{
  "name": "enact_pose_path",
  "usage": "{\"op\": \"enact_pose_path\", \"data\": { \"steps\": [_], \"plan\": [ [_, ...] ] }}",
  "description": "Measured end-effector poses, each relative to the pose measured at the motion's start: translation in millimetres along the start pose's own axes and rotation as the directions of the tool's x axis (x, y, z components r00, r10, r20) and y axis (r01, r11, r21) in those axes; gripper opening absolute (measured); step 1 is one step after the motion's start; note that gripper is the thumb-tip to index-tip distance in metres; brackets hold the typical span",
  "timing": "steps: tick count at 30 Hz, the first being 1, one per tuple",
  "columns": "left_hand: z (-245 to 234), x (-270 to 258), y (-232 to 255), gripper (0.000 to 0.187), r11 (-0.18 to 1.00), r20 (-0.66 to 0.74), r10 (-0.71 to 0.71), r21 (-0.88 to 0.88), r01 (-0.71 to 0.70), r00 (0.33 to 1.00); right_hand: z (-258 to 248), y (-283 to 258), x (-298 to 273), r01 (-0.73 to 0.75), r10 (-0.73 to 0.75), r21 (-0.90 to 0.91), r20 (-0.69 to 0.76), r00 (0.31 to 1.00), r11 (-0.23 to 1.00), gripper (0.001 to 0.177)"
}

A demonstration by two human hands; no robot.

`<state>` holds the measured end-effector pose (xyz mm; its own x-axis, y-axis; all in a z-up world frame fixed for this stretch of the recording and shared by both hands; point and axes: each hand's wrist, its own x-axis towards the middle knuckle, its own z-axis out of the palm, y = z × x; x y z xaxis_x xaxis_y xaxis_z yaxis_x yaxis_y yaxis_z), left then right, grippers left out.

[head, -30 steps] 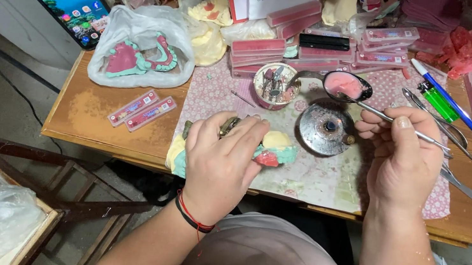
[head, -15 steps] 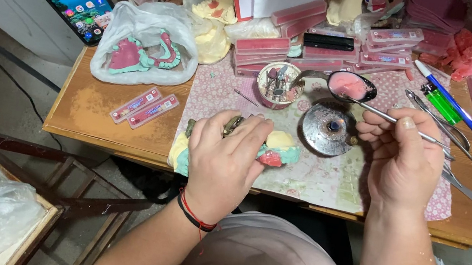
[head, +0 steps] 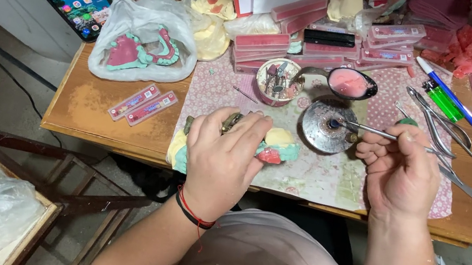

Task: The person handles pink wax strips and a dental mold, then uses a metal tool to apply and smooth pink wax onto the mold. They repeatedly adjust the mold and use the tool to shape the wax.

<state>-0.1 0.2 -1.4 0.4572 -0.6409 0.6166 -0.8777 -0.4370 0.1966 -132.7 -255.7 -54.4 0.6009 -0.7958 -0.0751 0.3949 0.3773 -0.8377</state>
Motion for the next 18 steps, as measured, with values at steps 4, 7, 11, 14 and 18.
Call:
{"op": "enact_pose_path", "data": {
  "steps": [4, 7, 11, 14, 18],
  "plan": [
    [-1, 1, 0, 0.062, 1.0, 0.003, 0.005, -0.007, -0.005, 1.0, 1, 0, 0, -0.007, 0.008, 0.012, -0.007, 1.0, 1.0, 0.015],
    [-1, 0, 0, 0.064, 1.0, 0.019, 0.009, 0.0, -0.009, 1.0, 2, -1, -1, -0.015, 0.015, 0.009, -0.001, 1.0, 1.0, 0.015],
    [-1, 1, 1, 0.062, 1.0, 0.003, 0.002, 0.002, -0.002, 1.0, 7, 0, -5, -0.01, 0.01, -0.004, -0.007, 1.0, 1.0, 0.015],
    [-2, 1, 0, 0.063, 1.0, 0.01, 0.001, -0.007, -0.001, 1.0, 15, 6, -23, 0.039, -0.04, 0.013, 0.059, 0.997, 0.999, 0.015],
    [-2, 1, 0, 0.063, 1.0, 0.022, -0.004, -0.022, 0.004, 1.0, 35, 11, -63, 0.128, -0.135, 0.043, 0.292, 0.947, 0.991, 0.016]
  ]
}}
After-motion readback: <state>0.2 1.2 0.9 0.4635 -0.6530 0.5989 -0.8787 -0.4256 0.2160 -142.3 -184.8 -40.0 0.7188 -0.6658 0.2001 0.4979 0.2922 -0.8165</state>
